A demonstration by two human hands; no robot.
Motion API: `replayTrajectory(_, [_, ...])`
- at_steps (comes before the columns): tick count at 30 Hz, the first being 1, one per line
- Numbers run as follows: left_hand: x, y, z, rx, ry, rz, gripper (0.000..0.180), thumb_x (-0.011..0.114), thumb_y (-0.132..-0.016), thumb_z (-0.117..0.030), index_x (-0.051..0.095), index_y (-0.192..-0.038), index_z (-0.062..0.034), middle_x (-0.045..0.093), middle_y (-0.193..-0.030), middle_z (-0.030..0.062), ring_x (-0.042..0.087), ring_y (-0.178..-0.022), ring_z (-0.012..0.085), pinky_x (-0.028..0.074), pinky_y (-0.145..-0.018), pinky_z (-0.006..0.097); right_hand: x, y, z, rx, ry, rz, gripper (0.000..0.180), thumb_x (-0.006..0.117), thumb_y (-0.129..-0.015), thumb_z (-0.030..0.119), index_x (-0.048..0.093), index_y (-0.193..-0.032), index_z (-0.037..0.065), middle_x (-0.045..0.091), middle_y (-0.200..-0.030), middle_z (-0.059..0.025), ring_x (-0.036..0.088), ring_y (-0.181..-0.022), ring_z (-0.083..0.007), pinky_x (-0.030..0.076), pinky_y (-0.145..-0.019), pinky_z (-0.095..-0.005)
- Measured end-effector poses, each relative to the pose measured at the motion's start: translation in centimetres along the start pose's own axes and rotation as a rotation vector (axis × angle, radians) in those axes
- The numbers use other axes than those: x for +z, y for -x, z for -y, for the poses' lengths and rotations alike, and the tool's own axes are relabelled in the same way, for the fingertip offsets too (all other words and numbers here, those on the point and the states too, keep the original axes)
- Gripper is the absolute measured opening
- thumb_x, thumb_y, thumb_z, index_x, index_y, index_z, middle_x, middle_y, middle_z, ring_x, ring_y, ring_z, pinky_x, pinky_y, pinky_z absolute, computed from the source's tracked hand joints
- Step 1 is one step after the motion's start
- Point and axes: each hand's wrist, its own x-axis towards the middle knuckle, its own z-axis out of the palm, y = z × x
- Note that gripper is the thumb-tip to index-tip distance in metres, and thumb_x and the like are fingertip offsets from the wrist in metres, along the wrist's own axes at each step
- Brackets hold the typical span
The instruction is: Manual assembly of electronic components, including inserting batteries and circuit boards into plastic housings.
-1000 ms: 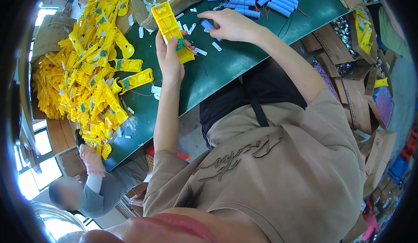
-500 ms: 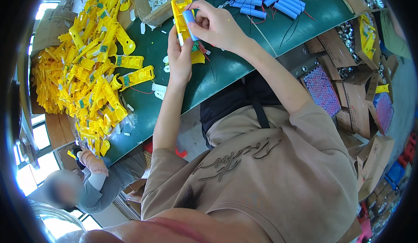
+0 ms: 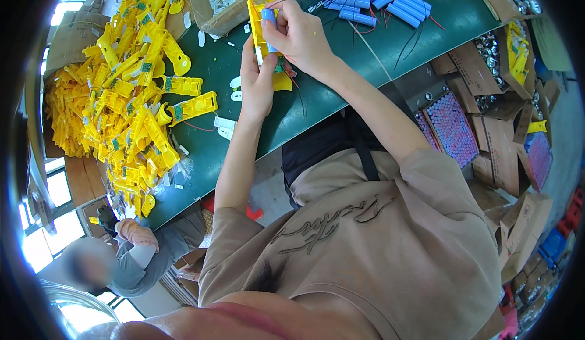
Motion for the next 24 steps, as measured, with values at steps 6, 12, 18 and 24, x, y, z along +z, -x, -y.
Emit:
replayTrajectory(6, [-0.6,0.2,1.0,-0.072,-0.002,-0.016,0.050,0.046,-0.088,-0.004,0.030,-0.135,0.0005,0.048,-0.118,0.0114,0.050,-0.105,0.0161,0.042,-0.088,0.028,1.8,0.3,-0.3,0.041,0.017,-0.070,0.022,0.059,-0.087,0.020,0.053,-0.102,0.005,0.058,-0.065,-0.0082,0.058,-0.053,-0.0203,0.045,-0.050,-0.0302])
replayTrajectory(12, [-0.2,0.5,0.0,-0.021,-0.025,-0.054,0.049,0.046,-0.090,-0.004,0.029,-0.136,0.0008,0.046,-0.120,0.0105,0.049,-0.106,0.0156,0.041,-0.089,0.028,1.3,0.0,0.5,-0.165,0.317,-0.160,0.048,0.057,-0.089,0.027,0.044,-0.131,0.009,0.052,-0.082,-0.0101,0.055,-0.073,-0.0206,0.045,-0.062,-0.0285])
replayTrajectory(18, [-0.6,0.2,0.6,0.014,0.026,-0.061,0.050,0.046,-0.090,-0.003,0.028,-0.136,0.0013,0.046,-0.121,0.0107,0.049,-0.106,0.0145,0.041,-0.090,0.028,3.1,0.3,-0.8,0.125,-0.058,0.050,0.061,0.049,-0.092,0.034,0.025,-0.144,0.011,0.044,-0.111,-0.0137,0.048,-0.094,-0.0182,0.040,-0.082,-0.0285])
replayTrajectory(24, [-0.8,-0.2,0.8,-0.159,0.203,-0.022,0.047,0.045,-0.091,-0.006,0.030,-0.135,0.0013,0.048,-0.120,0.0103,0.051,-0.102,0.0134,0.043,-0.087,0.026,2.6,-0.1,-1.8,0.223,-0.370,0.136,0.067,0.052,-0.092,0.032,0.017,-0.146,0.012,0.037,-0.133,-0.0187,0.046,-0.114,-0.0240,0.038,-0.096,-0.0335])
